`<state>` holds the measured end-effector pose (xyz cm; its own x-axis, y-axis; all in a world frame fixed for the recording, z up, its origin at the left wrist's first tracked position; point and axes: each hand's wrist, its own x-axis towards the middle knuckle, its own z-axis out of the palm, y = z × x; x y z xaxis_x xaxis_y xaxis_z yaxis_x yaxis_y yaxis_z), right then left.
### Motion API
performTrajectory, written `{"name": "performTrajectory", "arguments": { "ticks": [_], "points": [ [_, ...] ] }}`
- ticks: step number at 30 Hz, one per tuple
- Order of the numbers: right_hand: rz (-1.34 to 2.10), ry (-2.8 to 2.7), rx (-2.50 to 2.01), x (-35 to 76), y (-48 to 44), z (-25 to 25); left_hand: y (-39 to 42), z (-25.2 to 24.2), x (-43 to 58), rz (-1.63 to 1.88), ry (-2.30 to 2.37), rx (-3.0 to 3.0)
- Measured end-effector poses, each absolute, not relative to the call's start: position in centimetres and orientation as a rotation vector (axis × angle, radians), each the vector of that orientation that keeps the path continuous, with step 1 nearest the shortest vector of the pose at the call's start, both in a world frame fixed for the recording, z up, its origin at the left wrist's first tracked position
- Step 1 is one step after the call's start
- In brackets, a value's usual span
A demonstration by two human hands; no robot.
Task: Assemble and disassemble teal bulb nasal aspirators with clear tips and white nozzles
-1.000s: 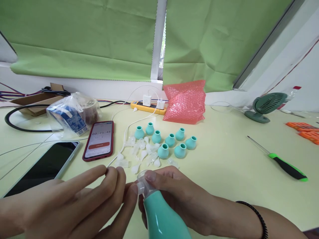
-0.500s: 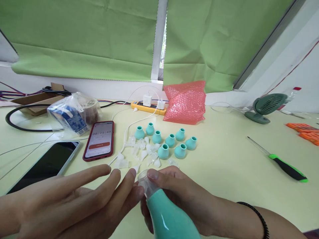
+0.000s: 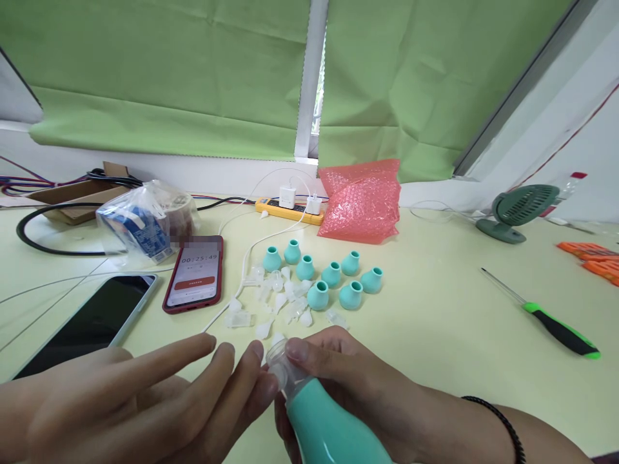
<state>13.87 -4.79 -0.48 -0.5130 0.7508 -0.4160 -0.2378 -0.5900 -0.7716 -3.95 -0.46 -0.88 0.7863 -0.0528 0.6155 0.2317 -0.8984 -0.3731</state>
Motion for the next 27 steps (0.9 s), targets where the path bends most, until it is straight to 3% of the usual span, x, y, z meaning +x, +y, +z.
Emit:
{"name": "performTrajectory", "arguments": {
  "ticks": [4,19,27],
  "points": [
    [2.156,-0.717,-1.017,13.7,-4.8,-0.1,0.8,-0.5,-4.1,-0.985,0.142,-2.660],
    [1.976,-0.956,-0.781,14.1,-4.7,-2.4,0.7,1.3,-3.1,-1.054,-0.407,-3.292],
    [1.805,-1.007,-0.985,14.4,-4.6,-2.5,1.4,1.0,-2.9,-1.089,-0.548,-3.339]
  ]
}}
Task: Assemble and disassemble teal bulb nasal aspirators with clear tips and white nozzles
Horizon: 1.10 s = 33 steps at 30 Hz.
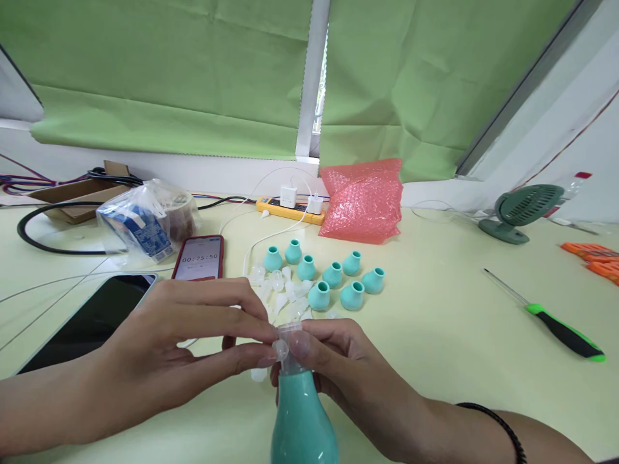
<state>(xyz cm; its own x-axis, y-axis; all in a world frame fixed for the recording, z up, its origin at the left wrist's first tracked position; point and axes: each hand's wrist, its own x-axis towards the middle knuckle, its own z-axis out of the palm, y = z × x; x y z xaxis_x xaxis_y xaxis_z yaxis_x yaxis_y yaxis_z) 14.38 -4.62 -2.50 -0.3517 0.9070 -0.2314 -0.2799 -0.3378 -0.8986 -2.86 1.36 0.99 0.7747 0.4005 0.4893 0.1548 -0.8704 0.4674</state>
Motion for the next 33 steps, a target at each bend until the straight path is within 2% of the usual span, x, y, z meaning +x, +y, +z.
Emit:
{"name": "performTrajectory", "arguments": {
  "ticks": [8,13,23,33],
  "points": [
    [1.707,-1.018,-1.016,13.8,-4.3,-2.2,-0.2,-0.4,-2.6,1.090,0.571,2.747],
    [1.708,-1.037,-0.994,13.8,-4.5,-2.1,0.6,0.3,-2.7,0.969,0.376,2.669],
    [1.641,-1.108,-1.079,14.3,-4.9,-2.8,0.6,1.1,-3.0,0.832,0.302,2.581],
    [1.654,-1.207,-0.934,14.1,-4.9,-2.7,0.7,0.3,-3.1,0.879,0.312,2.519]
  ]
}}
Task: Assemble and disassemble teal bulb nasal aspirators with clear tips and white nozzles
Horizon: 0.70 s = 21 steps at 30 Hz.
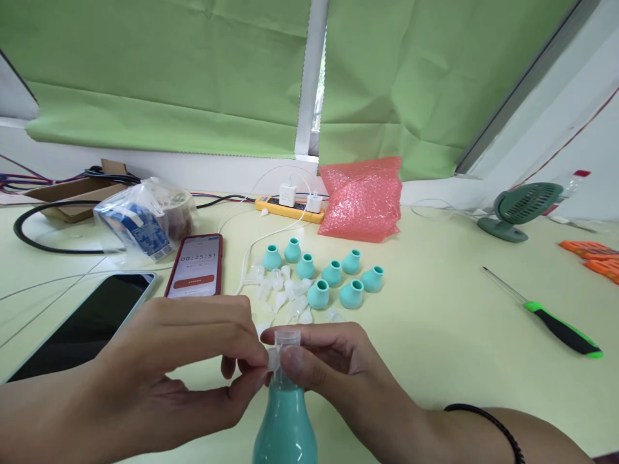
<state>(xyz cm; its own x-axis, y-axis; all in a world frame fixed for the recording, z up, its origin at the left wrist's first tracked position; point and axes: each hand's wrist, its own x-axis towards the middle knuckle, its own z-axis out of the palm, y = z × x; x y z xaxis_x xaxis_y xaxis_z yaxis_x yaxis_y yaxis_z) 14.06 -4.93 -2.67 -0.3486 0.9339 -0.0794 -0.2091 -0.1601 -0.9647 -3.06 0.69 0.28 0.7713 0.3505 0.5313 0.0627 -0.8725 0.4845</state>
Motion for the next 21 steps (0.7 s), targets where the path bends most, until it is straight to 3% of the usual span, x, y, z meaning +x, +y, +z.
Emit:
{"name": "performTrajectory", "arguments": {
  "ticks": [21],
  "points": [
    [1.738,-1.219,-0.915,14.19,-4.78,-2.20,0.68,0.21,-2.85,0.809,0.468,2.284]
  ]
}}
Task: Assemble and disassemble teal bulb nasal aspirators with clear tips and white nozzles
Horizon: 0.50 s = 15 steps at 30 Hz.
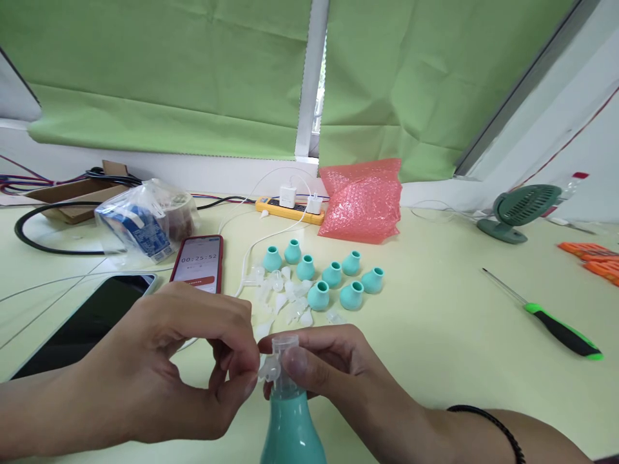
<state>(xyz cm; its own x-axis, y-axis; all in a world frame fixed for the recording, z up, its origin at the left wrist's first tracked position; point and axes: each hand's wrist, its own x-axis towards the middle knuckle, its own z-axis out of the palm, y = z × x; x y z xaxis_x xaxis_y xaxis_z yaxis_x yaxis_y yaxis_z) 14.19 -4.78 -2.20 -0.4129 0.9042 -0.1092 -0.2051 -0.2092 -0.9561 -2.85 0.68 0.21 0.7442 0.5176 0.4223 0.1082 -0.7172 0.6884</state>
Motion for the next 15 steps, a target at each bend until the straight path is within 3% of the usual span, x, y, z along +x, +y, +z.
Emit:
{"name": "performTrajectory", "arguments": {
  "ticks": [15],
  "points": [
    [1.726,-1.143,-0.961,14.59,-4.91,-2.74,0.91,0.64,-3.12,0.849,0.335,2.468]
  ]
}}
